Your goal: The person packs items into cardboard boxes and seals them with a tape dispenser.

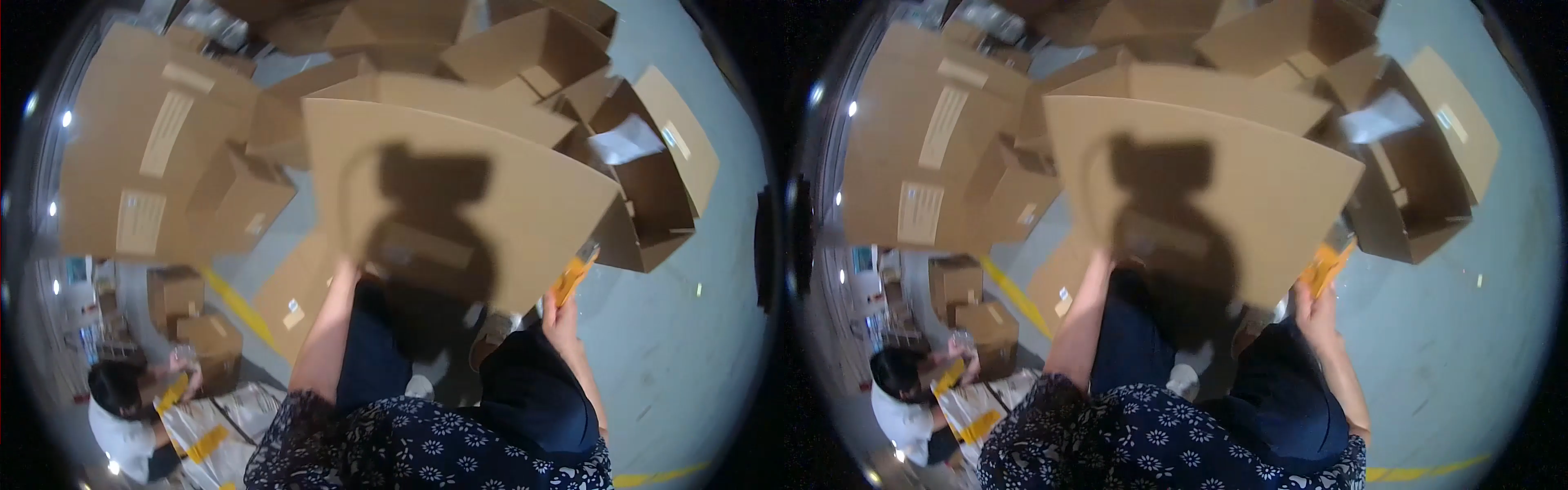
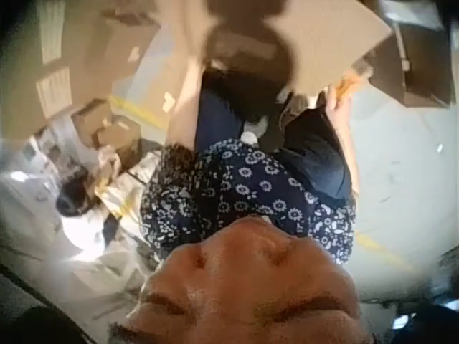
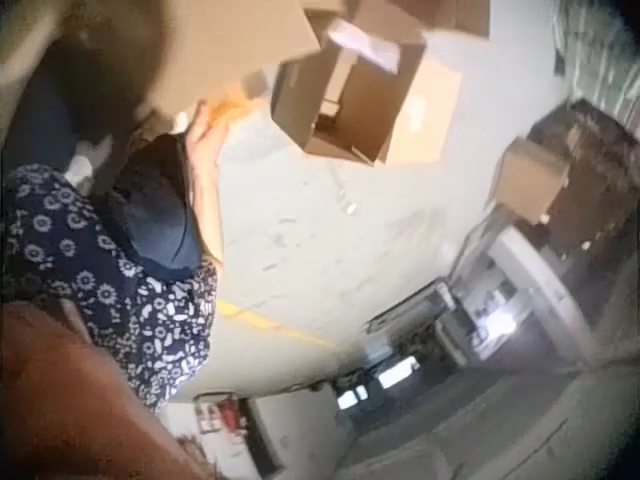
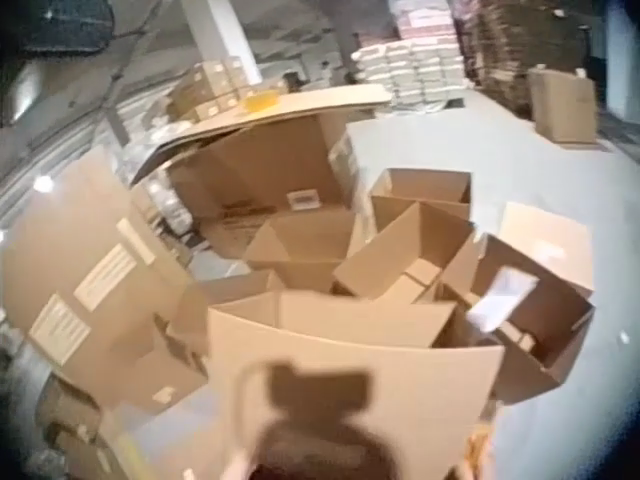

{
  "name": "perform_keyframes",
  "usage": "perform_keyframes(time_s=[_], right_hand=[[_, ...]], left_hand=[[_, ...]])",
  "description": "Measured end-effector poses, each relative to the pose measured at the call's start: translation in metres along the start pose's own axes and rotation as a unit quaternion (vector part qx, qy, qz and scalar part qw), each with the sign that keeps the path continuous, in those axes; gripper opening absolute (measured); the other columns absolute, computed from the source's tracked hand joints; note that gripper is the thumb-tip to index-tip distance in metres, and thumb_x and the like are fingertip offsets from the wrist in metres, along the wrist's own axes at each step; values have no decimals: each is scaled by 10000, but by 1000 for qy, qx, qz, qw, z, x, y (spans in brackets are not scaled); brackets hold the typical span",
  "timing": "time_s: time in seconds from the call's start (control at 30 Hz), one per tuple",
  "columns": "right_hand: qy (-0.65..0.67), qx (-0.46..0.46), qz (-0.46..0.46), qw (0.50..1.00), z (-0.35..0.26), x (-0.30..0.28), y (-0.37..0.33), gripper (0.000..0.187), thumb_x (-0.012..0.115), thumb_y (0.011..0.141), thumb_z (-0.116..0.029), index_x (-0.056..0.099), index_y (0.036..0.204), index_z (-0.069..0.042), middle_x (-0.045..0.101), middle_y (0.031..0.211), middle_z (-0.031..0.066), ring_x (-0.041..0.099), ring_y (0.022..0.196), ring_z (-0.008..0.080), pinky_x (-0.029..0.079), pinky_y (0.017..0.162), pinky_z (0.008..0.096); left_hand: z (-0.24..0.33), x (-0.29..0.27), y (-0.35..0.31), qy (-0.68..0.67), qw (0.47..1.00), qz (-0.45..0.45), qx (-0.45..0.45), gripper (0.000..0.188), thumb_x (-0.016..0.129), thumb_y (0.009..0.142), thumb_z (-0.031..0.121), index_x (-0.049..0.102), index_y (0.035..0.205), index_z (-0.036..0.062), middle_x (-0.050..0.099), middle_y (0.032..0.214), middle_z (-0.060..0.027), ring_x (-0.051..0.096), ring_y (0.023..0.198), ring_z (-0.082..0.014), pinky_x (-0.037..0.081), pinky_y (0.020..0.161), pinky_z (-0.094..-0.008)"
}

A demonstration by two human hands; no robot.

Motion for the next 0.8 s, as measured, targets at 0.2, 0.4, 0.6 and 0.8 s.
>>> perform_keyframes(time_s=[0.2, 0.4, 0.6, 0.8], right_hand=[[-125, 299, -4, 946, 93, -2, 13, 263, 445, 924, -151, 550, 995, 80, 604, 905, 205, 588, 875, 232, 462, 755, 359], [-98, 58, 211, 971, 79, -55, -2, 238, 450, 890, -92, 540, 1026, 82, 621, 960, 156, 559, 873, 281, 435, 806, 374], [175, -23, 226, 958, -24, -96, 39, 385, 381, 976, -348, 476, 1153, -19, 603, 1096, 127, 551, 1051, 173, 397, 965, 309], [193, -109, 162, 962, -70, -97, 40, 470, 381, 962, -410, 394, 1233, -27, 601, 1083, 152, 562, 1040, 242, 386, 995, 359]], left_hand=[[-68, -83, 4, 148, 989, -2, -30, 322, 606, 843, 171, 586, 1143, 55, 632, 989, -40, 568, 873, -129, 460, 762, -273], [-147, -321, -45, -107, 959, 213, -154, 299, 501, 888, 256, 577, 1078, 39, 611, 1025, -139, 603, 854, -261, 505, 731, -385], [-196, -306, -93, -95, 944, 249, -195, 254, 494, 883, 241, 572, 1028, 48, 603, 968, -123, 593, 812, -258, 500, 700, -387], [-202, -302, -95, -88, 937, 261, -213, 212, 487, 878, 226, 567, 979, 57, 596, 912, -107, 583, 770, -255, 495, 669, -388]])
Point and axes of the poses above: each hand's wrist, its own y-axis towards the middle knuckle, its own x-axis out of the palm, z = x × y, the point moved 9 cm from there along y, towards the middle knuckle
